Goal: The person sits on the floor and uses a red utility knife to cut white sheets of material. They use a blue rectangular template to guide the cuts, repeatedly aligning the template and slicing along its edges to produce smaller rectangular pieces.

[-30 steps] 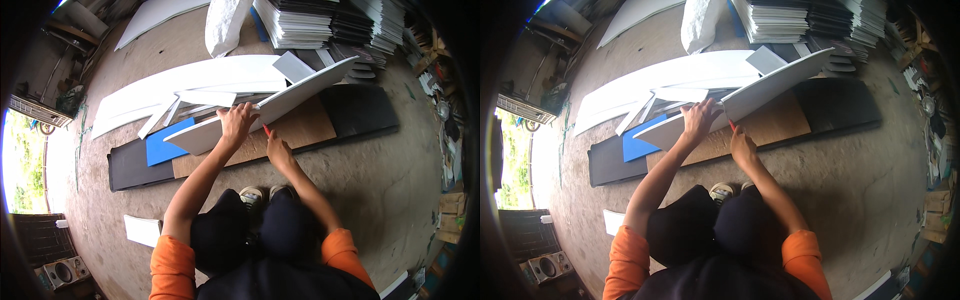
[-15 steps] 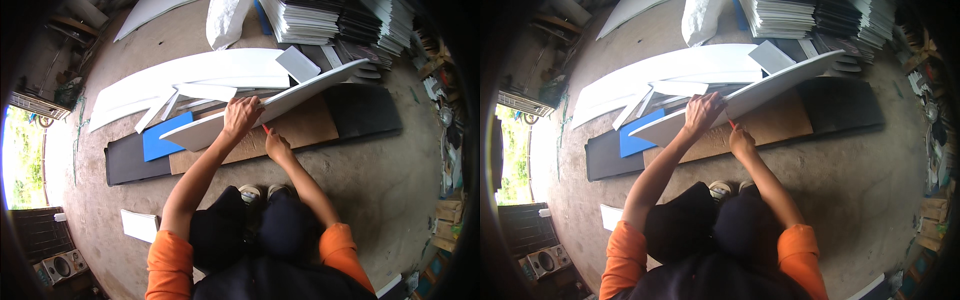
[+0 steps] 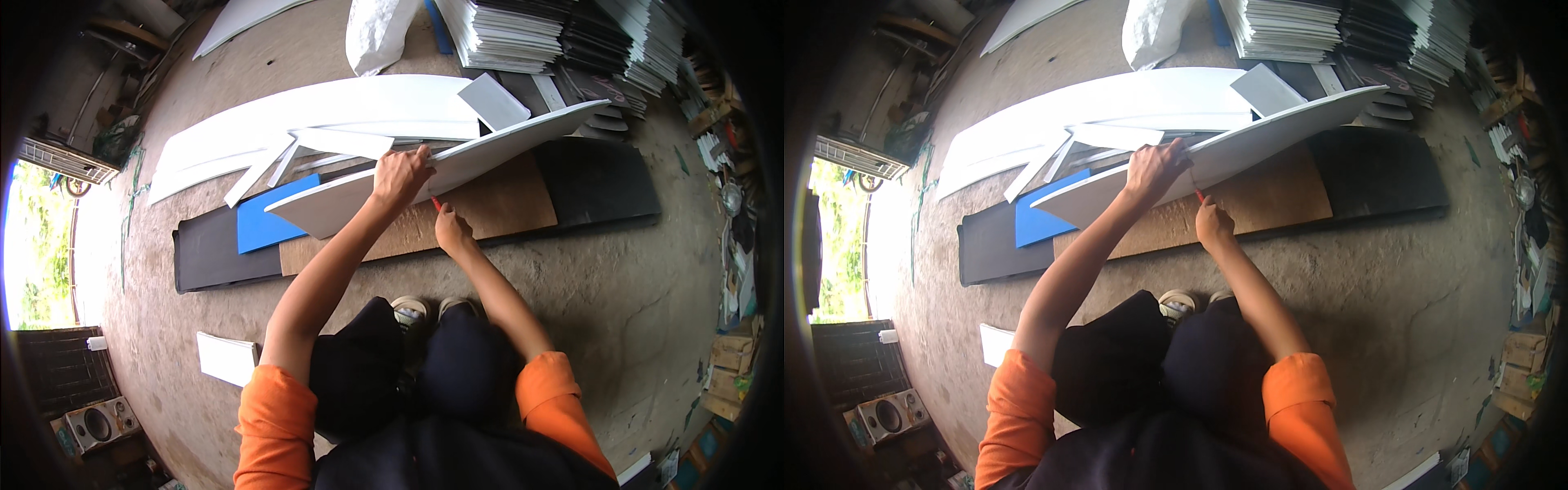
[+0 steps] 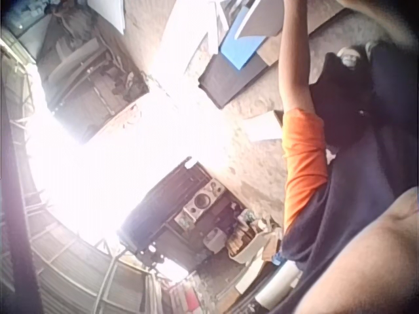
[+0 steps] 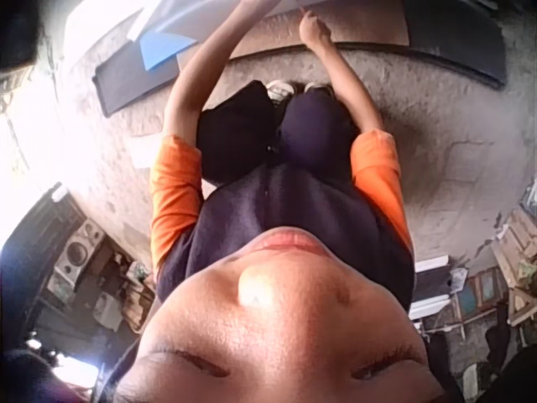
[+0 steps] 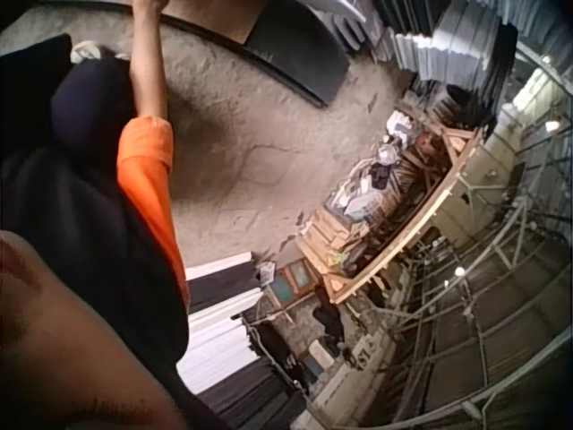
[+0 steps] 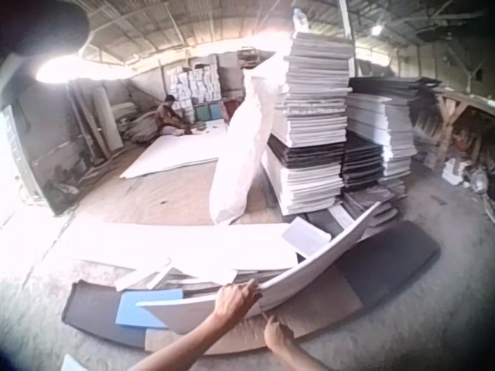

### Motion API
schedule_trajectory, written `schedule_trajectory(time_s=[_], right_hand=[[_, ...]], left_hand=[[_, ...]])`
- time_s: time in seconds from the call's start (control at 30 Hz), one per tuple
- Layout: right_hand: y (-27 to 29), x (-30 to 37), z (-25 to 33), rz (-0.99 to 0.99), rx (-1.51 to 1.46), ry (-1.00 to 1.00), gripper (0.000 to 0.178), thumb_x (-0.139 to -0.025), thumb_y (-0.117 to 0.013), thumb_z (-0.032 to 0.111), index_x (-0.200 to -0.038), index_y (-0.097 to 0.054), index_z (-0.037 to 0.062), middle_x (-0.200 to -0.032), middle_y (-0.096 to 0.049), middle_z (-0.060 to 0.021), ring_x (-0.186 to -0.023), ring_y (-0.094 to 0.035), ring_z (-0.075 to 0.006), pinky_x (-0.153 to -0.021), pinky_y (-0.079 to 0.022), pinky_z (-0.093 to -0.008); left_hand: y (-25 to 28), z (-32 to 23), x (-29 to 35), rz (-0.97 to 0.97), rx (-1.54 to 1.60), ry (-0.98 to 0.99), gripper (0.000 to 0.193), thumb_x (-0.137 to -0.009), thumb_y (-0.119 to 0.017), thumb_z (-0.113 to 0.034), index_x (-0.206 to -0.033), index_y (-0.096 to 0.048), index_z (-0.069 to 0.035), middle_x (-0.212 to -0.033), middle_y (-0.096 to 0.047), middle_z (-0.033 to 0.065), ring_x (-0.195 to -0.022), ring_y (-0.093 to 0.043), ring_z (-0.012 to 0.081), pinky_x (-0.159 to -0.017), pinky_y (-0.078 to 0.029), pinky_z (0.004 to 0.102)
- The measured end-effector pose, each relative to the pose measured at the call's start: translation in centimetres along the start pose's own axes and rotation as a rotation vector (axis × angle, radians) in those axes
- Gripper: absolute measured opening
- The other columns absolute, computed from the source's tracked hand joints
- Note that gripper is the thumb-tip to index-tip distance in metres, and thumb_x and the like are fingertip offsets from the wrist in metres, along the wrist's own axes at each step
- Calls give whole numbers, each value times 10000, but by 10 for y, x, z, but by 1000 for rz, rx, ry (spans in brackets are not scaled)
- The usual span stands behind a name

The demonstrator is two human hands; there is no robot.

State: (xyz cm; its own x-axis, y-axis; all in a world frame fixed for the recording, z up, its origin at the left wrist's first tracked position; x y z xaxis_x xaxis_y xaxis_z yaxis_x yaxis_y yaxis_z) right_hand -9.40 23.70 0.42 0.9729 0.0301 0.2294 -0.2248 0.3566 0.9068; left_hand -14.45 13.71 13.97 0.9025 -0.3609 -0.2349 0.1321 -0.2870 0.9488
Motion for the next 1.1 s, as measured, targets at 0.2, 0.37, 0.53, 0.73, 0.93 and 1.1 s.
schedule_trajectory(time_s=[0.2, 0.37, 0.53, 0.73, 0.93, 1.1], right_hand=[[-11, -4, -11, 72, -61, -107, 213, -886, -370, 138, -1026, -459, 4, -891, -613, -228, -821, -622, -354, -649, -524, -440], [-21, -4, -18, 96, -62, -64, 305, -896, -333, 138, -1148, -409, -16, -941, -594, -259, -864, -604, -379, -694, -517, -438], [-18, -3, -19, 118, 5, -28, 322, -896, -331, 134, -1170, -387, -25, -945, -593, -259, -861, -606, -372, -701, -517, -437], [-15, 5, -16, 152, 6, -38, 331, -892, -347, 118, -1187, -373, -29, -947, -587, -267, -851, -609, -370, -706, -520, -428], [-36, -3, -12, 161, -30, -24, 377, -885, -351, 107, -1235, -329, -29, -978, -568, -284, -878, -594, -384, -716, -507, -445], [-77, -29, -53, 7, -10, -19, 375, -883, -344, 100, -1240, -351, -16, -986, -577, -270, -873, -602, -372, -706, -512, -442]], left_hand=[[-7, -2, 4, 39, -30, -23, 313, -810, -565, -352, -1019, -504, -127, -612, -599, 112, -562, -601, 293, -505, -468, 383], [-6, -1, 4, 50, -59, -10, 295, -815, -559, -342, -1012, -509, -129, -619, -602, 105, -576, -607, 286, -519, -473, 379], [-10, -2, 0, -2, -84, -9, 289, -819, -555, -337, -1013, -514, -127, -619, -606, 98, -572, -613, 269, -529, -482, 369], [-7, 1, 0, 13, -68, 13, 322, -819, -555, -342, -1044, -501, -119, -663, -625, 96, -577, -619, 262, -527, -486, 365], [-4, 6, 6, 42, -65, 20, 289, -818, -556, -328, -1000, -492, -113, -690, -631, 90, -582, -617, 267, -539, -489, 365], [-7, -6, -7, -32, -51, -65, 240, -828, -544, -297, -976, -487, -116, -719, -628, 80, -597, -617, 248, -546, -487, 364]])
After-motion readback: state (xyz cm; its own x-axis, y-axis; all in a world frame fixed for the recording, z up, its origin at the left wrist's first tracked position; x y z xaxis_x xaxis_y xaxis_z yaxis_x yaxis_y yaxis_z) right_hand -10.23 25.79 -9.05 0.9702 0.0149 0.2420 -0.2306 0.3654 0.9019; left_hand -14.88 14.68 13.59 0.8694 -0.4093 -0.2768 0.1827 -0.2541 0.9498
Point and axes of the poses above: each hand's wrist, its own x-axis away from the middle knuckle, its own y-axis out of the back of the hand, z = x × y, the point moved 6 cm from there along -x, towards the middle knuckle
